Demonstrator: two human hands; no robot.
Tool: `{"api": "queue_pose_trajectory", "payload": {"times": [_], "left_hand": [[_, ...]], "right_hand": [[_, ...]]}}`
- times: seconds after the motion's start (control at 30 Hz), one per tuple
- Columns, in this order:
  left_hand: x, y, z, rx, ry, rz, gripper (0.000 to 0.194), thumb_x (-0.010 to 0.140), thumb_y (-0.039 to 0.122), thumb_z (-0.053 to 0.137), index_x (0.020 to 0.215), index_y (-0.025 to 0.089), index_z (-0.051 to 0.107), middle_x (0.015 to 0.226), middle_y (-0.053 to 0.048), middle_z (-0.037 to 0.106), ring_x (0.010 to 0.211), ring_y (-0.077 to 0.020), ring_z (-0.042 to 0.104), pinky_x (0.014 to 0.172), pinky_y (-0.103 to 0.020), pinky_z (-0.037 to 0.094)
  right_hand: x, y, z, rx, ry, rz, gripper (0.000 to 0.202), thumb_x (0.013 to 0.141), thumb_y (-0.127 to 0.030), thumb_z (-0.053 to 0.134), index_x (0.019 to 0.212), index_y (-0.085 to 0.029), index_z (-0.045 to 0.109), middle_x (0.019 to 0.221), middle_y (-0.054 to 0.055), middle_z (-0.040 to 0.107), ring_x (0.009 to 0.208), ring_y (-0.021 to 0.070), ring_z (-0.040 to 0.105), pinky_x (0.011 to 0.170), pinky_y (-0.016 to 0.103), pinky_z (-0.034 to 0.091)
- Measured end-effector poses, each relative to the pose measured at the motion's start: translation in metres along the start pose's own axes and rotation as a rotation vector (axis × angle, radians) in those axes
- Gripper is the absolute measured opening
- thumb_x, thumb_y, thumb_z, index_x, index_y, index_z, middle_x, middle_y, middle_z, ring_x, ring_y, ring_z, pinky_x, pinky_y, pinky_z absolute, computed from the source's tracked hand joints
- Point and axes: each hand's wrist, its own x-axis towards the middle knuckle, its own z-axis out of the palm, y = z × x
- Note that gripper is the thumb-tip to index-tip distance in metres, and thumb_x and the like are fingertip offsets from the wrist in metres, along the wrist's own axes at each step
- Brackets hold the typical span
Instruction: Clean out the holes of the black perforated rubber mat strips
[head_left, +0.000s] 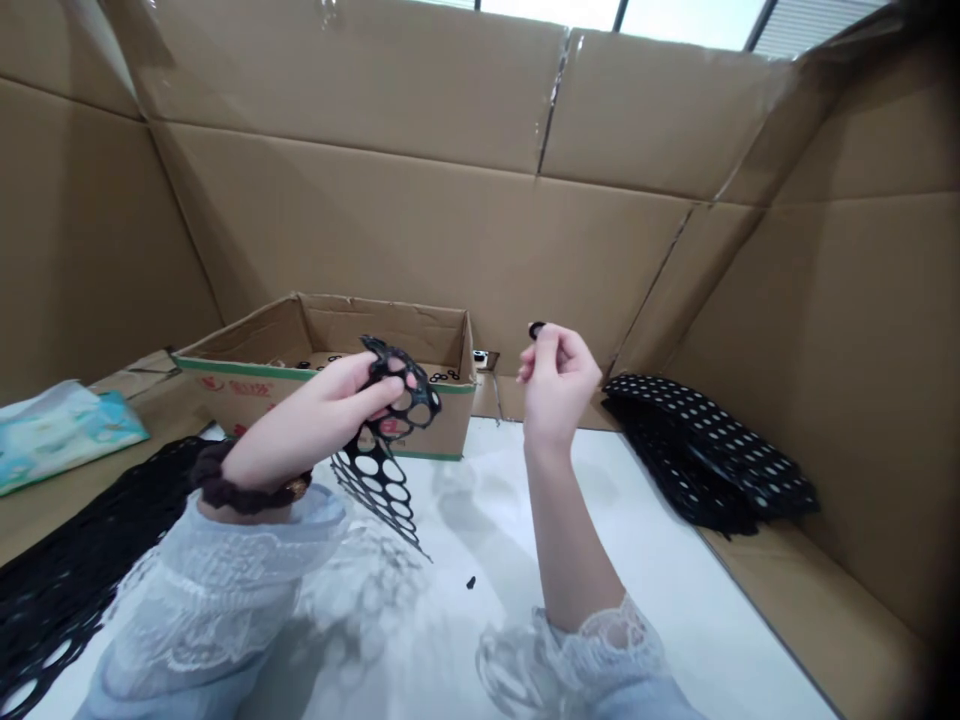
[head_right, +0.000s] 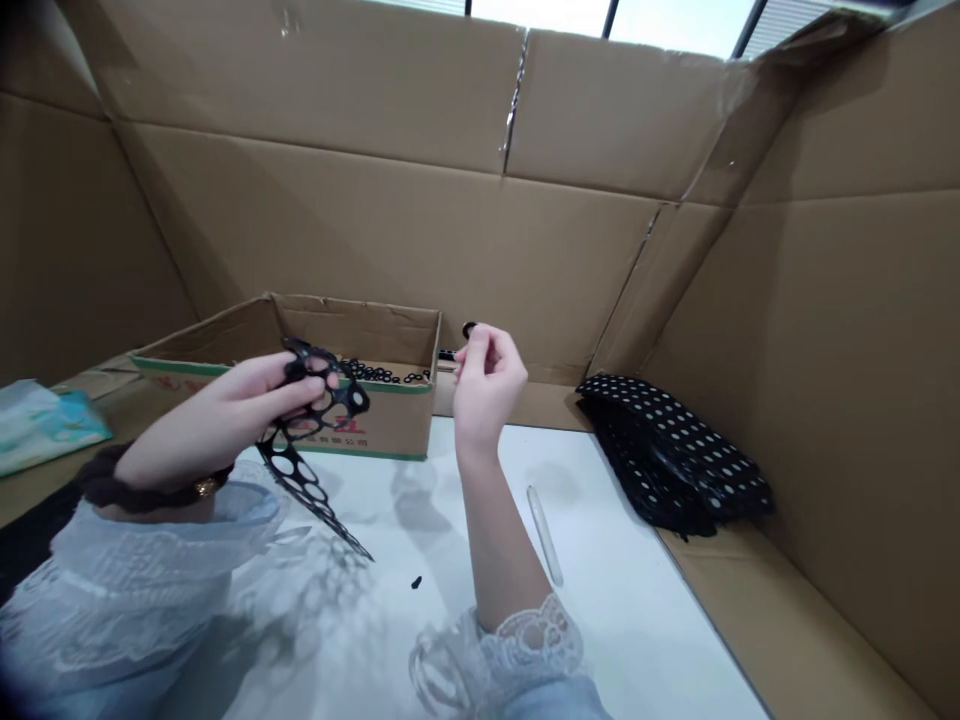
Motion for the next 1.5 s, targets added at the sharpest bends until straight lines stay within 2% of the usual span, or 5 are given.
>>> {"api": "queue_pose_trajectory", "payload": {"times": [0.3,0.47,0.6,1.1,1.5], "left_hand": [[0.001,-0.001,-0.003,0.072,0.080,0.043,0.032,0.070,0.039,0.061,0.094,0.020,0.051,0.079,0.000,0.054,0.064,-0.0116,0.051,0.047,-0.017,0.042],[0.004,-0.001,0.001,-0.103,0.144,-0.010,0.030,0.070,0.036,0.061,0.093,0.018,0.055,0.080,0.000,0.054,0.058,-0.0090,0.048,0.044,-0.017,0.040],[0.007,-0.005,0.004,-0.236,0.164,-0.048,0.025,0.069,0.036,0.062,0.081,0.015,0.057,0.066,0.001,0.050,0.049,-0.0063,0.042,0.041,-0.016,0.036],[0.009,-0.007,0.008,-0.097,0.110,0.030,0.025,0.068,0.032,0.063,0.087,0.017,0.060,0.082,-0.001,0.063,0.079,-0.0160,0.057,0.067,-0.023,0.044],[0.003,0.002,-0.002,0.006,0.009,-0.054,0.027,0.070,0.030,0.059,0.094,0.019,0.062,0.091,-0.003,0.065,0.086,-0.0196,0.059,0.064,-0.024,0.048]], "right_hand": [[-0.002,0.064,0.032,-0.377,-0.500,-0.110,0.018,0.075,-0.020,0.050,0.086,-0.016,0.063,0.093,0.008,0.064,0.103,0.0222,0.046,0.092,0.040,0.035],[-0.005,0.014,0.012,-0.099,-0.344,-0.093,0.023,0.084,-0.031,0.039,0.096,-0.019,0.055,0.091,0.006,0.062,0.088,0.0148,0.056,0.081,0.031,0.044],[-0.016,-0.025,0.008,0.054,-0.576,-0.049,0.035,0.078,-0.032,0.053,0.111,-0.026,0.045,0.090,0.001,0.060,0.074,0.0106,0.058,0.070,0.025,0.047],[-0.018,-0.026,0.012,0.051,-0.720,0.157,0.020,0.072,-0.031,0.059,0.083,-0.015,0.062,0.067,0.002,0.062,0.062,0.0111,0.058,0.060,0.025,0.047],[-0.004,0.004,0.010,0.016,-0.033,-0.034,0.026,0.083,-0.035,0.041,0.096,-0.018,0.057,0.084,0.005,0.062,0.070,0.0114,0.058,0.062,0.025,0.047]]}}
